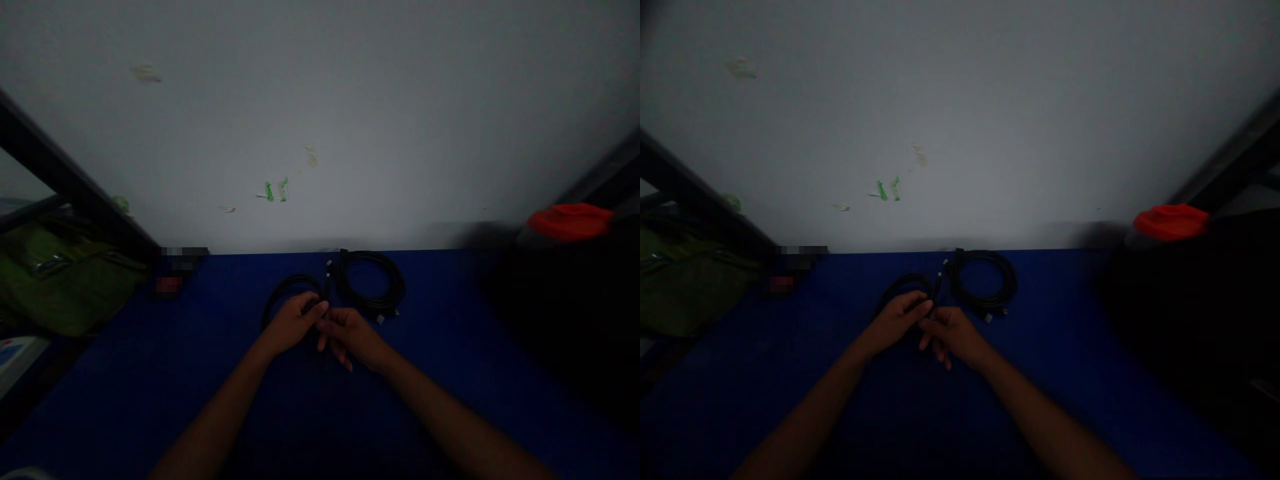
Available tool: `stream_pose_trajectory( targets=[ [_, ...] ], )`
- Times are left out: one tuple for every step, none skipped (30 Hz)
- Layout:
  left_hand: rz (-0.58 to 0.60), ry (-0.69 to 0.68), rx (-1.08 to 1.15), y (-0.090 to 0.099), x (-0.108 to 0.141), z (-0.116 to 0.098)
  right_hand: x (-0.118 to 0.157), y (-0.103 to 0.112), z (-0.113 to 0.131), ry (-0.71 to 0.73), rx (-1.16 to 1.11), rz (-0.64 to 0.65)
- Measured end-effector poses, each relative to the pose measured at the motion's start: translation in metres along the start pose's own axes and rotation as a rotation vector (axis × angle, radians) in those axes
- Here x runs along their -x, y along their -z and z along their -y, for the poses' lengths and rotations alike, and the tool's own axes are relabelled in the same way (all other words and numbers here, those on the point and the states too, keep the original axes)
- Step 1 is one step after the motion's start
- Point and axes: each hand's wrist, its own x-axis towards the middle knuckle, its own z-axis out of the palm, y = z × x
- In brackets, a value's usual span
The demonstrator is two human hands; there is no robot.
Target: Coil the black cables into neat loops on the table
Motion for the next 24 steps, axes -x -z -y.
stream_pose_trajectory(
  targets=[
    [0.012, 0.004, 0.047, -0.001, 0.0, 0.001, 0.0, 0.0, -0.001, 0.001, 0.013, 0.001],
    [0.023, 0.012, 0.098, -0.001, 0.0, 0.002, 0.0, 0.0, -0.001, 0.001, 0.025, 0.001],
    [0.037, 0.022, 0.15, -0.001, 0.0, 0.003, 0.0, 0.0, -0.002, 0.002, 0.036, 0.002],
    [0.052, 0.035, 0.2, -0.002, 0.0, 0.003, 0.0, 0.001, -0.002, 0.001, 0.045, 0.006],
    [0.065, 0.05, 0.246, -0.002, 0.0, 0.004, 0.0, 0.001, -0.001, 0.0, 0.054, 0.008],
    [0.07, 0.069, 0.285, -0.001, -0.001, 0.004, 0.0, 0.002, -0.001, -0.003, 0.063, 0.003],
    [0.07, 0.09, 0.315, -0.001, -0.001, 0.004, 0.001, 0.003, 0.001, -0.006, 0.071, -0.009],
    [0.064, 0.109, 0.339, -0.001, -0.001, 0.003, 0.001, 0.004, 0.003, -0.009, 0.077, -0.031],
    [0.059, 0.125, 0.356, 0.0, -0.001, 0.003, 0.001, 0.005, 0.005, -0.008, 0.074, -0.06],
    [0.058, 0.137, 0.364, 0.0, -0.001, 0.002, 0.001, 0.007, 0.007, -0.005, 0.058, -0.092],
    [0.057, 0.145, 0.362, 0.0, -0.001, 0.002, 0.001, 0.009, 0.009, -0.004, 0.029, -0.124],
    [0.059, 0.147, 0.353, 0.0, -0.001, 0.001, 0.001, 0.01, 0.01, -0.009, -0.01, -0.148],
    [0.062, 0.147, 0.34, 0.0, -0.001, 0.001, 0.001, 0.012, 0.012, -0.025, -0.054, -0.163],
    [0.062, 0.142, 0.327, 0.0, -0.001, 0.001, 0.0, 0.014, 0.013, -0.051, -0.098, -0.168],
    [0.063, 0.134, 0.314, 0.0, -0.001, 0.001, 0.0, 0.015, 0.013, -0.085, -0.137, -0.163],
    [0.067, 0.121, 0.304, 0.0, -0.001, 0.002, 0.0, 0.016, 0.014, -0.122, -0.171, -0.152],
    [0.075, 0.107, 0.294, -0.001, -0.001, 0.003, 0.0, 0.017, 0.014, -0.154, -0.203, -0.136],
    [0.084, 0.094, 0.285, -0.001, 0.0, 0.003, 0.0, 0.018, 0.014, -0.18, -0.232, -0.119],
    [0.092, 0.086, 0.275, -0.001, 0.0, 0.004, 0.0, 0.018, 0.013, -0.199, -0.257, -0.104],
    [0.097, 0.082, 0.264, -0.001, 0.0, 0.005, 0.001, 0.019, 0.013, -0.213, -0.277, -0.094],
    [0.098, 0.082, 0.255, -0.001, 0.0, 0.005, 0.001, 0.019, 0.013, -0.22, -0.294, -0.091],
    [0.095, 0.083, 0.251, -0.001, 0.0, 0.004, 0.001, 0.019, 0.013, -0.224, -0.31, -0.093],
    [0.092, 0.084, 0.254, -0.001, 0.0, 0.004, 0.002, 0.018, 0.013, -0.224, -0.324, -0.099],
    [0.088, 0.087, 0.266, -0.001, 0.0, 0.003, 0.002, 0.018, 0.013, -0.22, -0.337, -0.106]
  ],
)
